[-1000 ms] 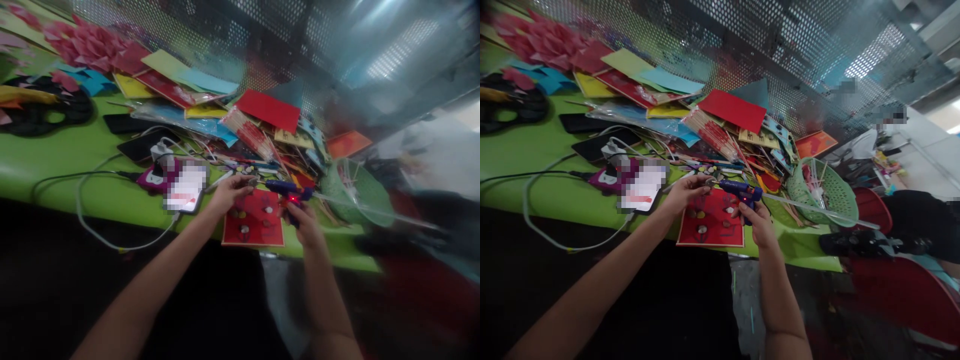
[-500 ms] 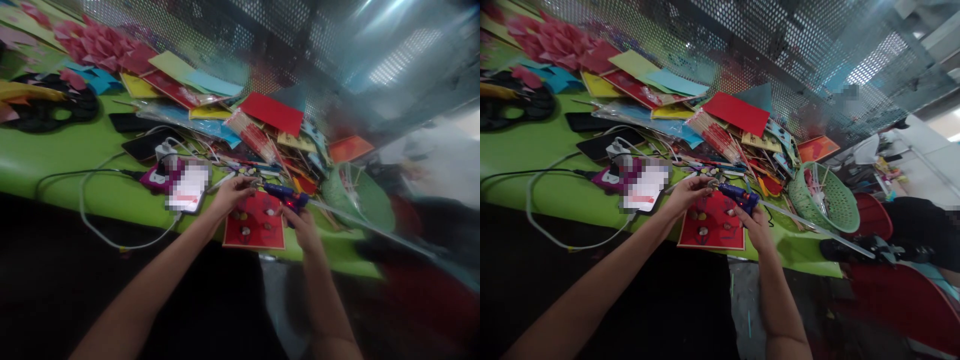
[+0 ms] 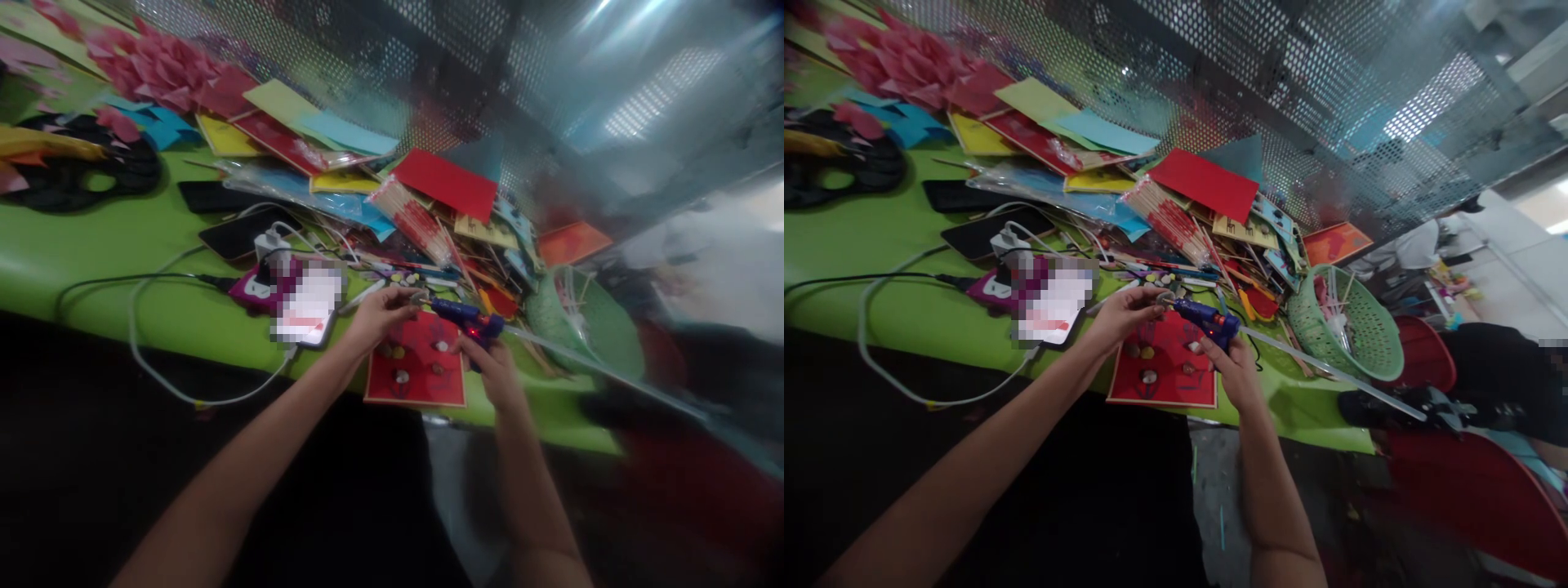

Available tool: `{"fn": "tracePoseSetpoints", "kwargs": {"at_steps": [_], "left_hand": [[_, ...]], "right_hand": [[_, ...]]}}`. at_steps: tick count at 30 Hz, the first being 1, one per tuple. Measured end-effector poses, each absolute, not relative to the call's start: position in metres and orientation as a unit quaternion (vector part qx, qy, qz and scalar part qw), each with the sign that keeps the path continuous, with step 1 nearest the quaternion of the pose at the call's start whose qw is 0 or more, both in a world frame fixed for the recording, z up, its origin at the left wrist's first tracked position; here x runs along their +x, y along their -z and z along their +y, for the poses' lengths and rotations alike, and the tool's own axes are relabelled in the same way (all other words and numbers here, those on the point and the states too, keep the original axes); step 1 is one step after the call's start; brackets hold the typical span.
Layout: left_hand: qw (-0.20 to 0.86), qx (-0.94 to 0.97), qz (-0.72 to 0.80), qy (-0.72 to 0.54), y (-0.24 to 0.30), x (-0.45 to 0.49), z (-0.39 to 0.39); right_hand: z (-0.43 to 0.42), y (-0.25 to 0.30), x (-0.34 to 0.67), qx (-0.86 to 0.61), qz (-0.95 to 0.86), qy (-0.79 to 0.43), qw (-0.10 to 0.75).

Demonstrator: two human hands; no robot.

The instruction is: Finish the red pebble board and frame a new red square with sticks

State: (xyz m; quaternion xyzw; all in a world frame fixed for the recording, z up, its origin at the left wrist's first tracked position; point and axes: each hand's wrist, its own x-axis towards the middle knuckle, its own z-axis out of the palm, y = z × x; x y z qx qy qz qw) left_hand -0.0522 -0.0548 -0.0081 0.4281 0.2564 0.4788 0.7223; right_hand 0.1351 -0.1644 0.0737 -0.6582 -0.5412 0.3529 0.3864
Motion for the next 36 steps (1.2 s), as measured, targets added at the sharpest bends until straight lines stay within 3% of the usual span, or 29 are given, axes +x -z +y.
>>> {"fn": "tracePoseSetpoints", "kwargs": {"at_steps": [36], "left_hand": [[0.734,0.410,0.255,-0.477,0.004,-0.054,-0.057]], "right_hand": [[-0.164,-0.070,0.139,-0.682,-0.523,-0.314,0.404]]}}
